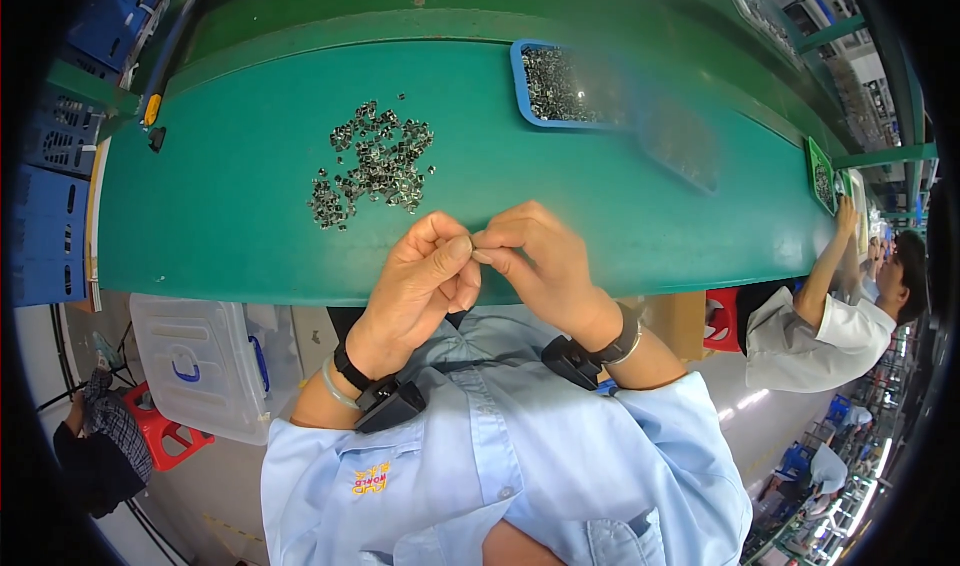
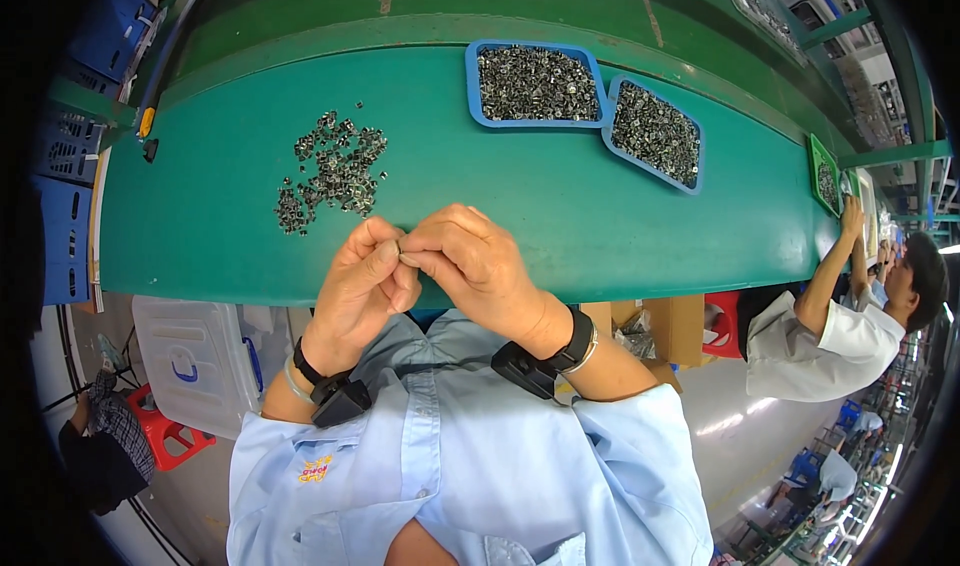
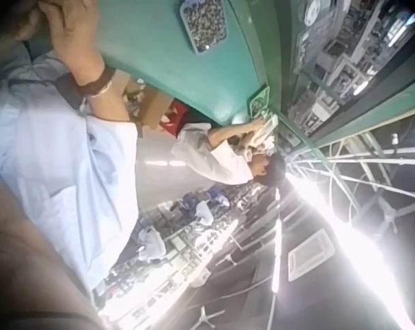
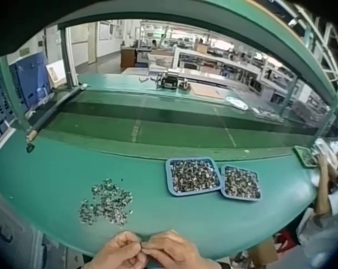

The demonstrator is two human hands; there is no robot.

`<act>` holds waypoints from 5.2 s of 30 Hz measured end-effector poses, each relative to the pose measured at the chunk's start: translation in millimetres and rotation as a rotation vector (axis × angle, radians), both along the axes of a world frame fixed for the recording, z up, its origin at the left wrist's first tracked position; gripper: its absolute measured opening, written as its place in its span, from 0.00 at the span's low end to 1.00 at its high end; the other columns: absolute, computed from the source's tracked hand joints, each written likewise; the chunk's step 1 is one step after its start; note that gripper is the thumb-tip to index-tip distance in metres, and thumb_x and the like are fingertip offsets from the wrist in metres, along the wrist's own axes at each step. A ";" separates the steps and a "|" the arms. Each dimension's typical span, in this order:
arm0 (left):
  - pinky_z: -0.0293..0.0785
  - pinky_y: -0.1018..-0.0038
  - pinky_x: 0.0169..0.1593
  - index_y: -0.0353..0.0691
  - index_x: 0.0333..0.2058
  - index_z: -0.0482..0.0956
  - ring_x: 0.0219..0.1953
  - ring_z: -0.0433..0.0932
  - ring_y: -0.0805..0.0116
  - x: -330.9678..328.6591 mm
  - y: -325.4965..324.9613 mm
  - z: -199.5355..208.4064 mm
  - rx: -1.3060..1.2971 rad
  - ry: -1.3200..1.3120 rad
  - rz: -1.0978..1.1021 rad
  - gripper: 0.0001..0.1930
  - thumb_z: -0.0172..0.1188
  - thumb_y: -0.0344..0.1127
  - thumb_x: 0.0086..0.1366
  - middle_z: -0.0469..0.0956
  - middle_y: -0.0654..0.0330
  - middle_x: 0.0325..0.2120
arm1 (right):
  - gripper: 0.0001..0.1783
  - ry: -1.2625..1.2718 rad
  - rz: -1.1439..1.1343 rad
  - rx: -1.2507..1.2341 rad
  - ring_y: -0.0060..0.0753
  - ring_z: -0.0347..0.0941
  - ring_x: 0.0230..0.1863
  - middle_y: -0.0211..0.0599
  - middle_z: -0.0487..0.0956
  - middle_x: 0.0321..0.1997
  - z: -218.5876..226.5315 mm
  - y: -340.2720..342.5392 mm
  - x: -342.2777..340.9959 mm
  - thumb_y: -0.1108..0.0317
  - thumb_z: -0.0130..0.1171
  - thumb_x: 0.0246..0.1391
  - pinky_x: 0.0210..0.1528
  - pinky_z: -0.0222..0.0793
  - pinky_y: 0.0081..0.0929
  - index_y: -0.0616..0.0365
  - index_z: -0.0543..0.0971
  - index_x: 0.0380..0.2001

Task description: The person picks up a small component from a pile on the table, joins it with another piece from a blue tray, and places the assembled unit into a different blue tray.

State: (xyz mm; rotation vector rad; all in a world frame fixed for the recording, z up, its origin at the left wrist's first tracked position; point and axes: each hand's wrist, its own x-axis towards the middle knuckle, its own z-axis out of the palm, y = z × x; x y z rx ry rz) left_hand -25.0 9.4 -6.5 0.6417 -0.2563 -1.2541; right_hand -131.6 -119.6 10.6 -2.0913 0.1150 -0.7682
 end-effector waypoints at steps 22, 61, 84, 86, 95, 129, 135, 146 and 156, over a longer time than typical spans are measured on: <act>0.55 0.77 0.17 0.44 0.39 0.70 0.13 0.64 0.73 -3.8 0.6 5.9 -0.124 0.161 -0.108 0.06 0.51 0.38 0.67 0.70 0.60 0.17 | 0.07 -0.055 0.055 0.062 0.34 0.74 0.31 0.33 0.79 0.30 9.9 -3.7 -1.9 0.74 0.65 0.44 0.32 0.70 0.26 0.56 0.79 0.30; 0.61 0.80 0.21 0.38 0.40 0.70 0.19 0.68 0.77 16.2 22.9 4.2 0.161 0.057 0.042 0.08 0.51 0.36 0.68 0.72 0.63 0.20 | 0.07 0.291 0.215 -0.477 0.39 0.73 0.34 0.32 0.75 0.33 3.0 -46.0 71.5 0.70 0.61 0.47 0.36 0.70 0.33 0.55 0.77 0.32; 0.62 0.82 0.20 0.37 0.35 0.72 0.18 0.67 0.77 -4.7 0.9 20.7 0.194 -0.085 0.019 0.11 0.51 0.39 0.68 0.73 0.62 0.20 | 0.10 0.061 0.004 -0.242 0.32 0.73 0.32 0.29 0.76 0.29 11.8 -12.5 -1.3 0.73 0.65 0.41 0.32 0.67 0.28 0.54 0.77 0.30; 0.62 0.82 0.21 0.37 0.35 0.72 0.18 0.67 0.77 -4.8 1.1 22.0 0.187 -0.099 0.021 0.11 0.51 0.39 0.68 0.73 0.63 0.20 | 0.09 0.049 0.004 -0.212 0.32 0.72 0.31 0.29 0.76 0.29 11.7 -11.1 -1.2 0.73 0.65 0.42 0.32 0.67 0.28 0.54 0.77 0.30; 0.62 0.83 0.21 0.39 0.32 0.72 0.18 0.68 0.79 -7.5 -1.4 12.0 0.128 -0.142 0.061 0.10 0.52 0.39 0.68 0.72 0.64 0.18 | 0.10 0.035 -0.031 -0.066 0.32 0.73 0.31 0.32 0.76 0.28 12.3 -1.2 -0.6 0.76 0.65 0.41 0.31 0.68 0.27 0.56 0.77 0.30; 0.58 0.77 0.18 0.40 0.33 0.69 0.13 0.62 0.74 -6.9 -4.4 18.2 0.026 -0.062 -0.009 0.10 0.51 0.40 0.67 0.69 0.61 0.15 | 0.06 0.003 0.030 0.161 0.30 0.73 0.31 0.32 0.77 0.28 14.0 -6.4 -2.8 0.73 0.65 0.45 0.32 0.69 0.24 0.56 0.78 0.28; 0.59 0.78 0.19 0.38 0.34 0.69 0.15 0.65 0.73 -5.0 -2.7 25.5 0.116 -0.049 -0.001 0.10 0.51 0.40 0.67 0.70 0.61 0.15 | 0.09 -0.025 0.044 -0.125 0.31 0.73 0.30 0.31 0.77 0.29 11.3 -14.8 -0.7 0.75 0.65 0.42 0.30 0.67 0.26 0.57 0.78 0.30; 0.60 0.80 0.20 0.37 0.35 0.71 0.16 0.67 0.75 -2.9 0.6 23.1 0.168 -0.039 -0.030 0.09 0.52 0.37 0.67 0.70 0.62 0.16 | 0.11 -0.064 0.006 -0.246 0.32 0.72 0.29 0.31 0.76 0.29 7.5 -10.0 -2.1 0.75 0.65 0.40 0.29 0.65 0.26 0.58 0.77 0.30; 0.59 0.80 0.19 0.37 0.37 0.72 0.16 0.67 0.75 -7.6 -1.1 26.8 0.153 -0.052 -0.012 0.09 0.52 0.37 0.67 0.71 0.61 0.16 | 0.06 -0.006 -0.059 0.024 0.30 0.72 0.30 0.34 0.76 0.29 2.8 -5.6 -5.9 0.77 0.62 0.46 0.32 0.68 0.24 0.58 0.77 0.29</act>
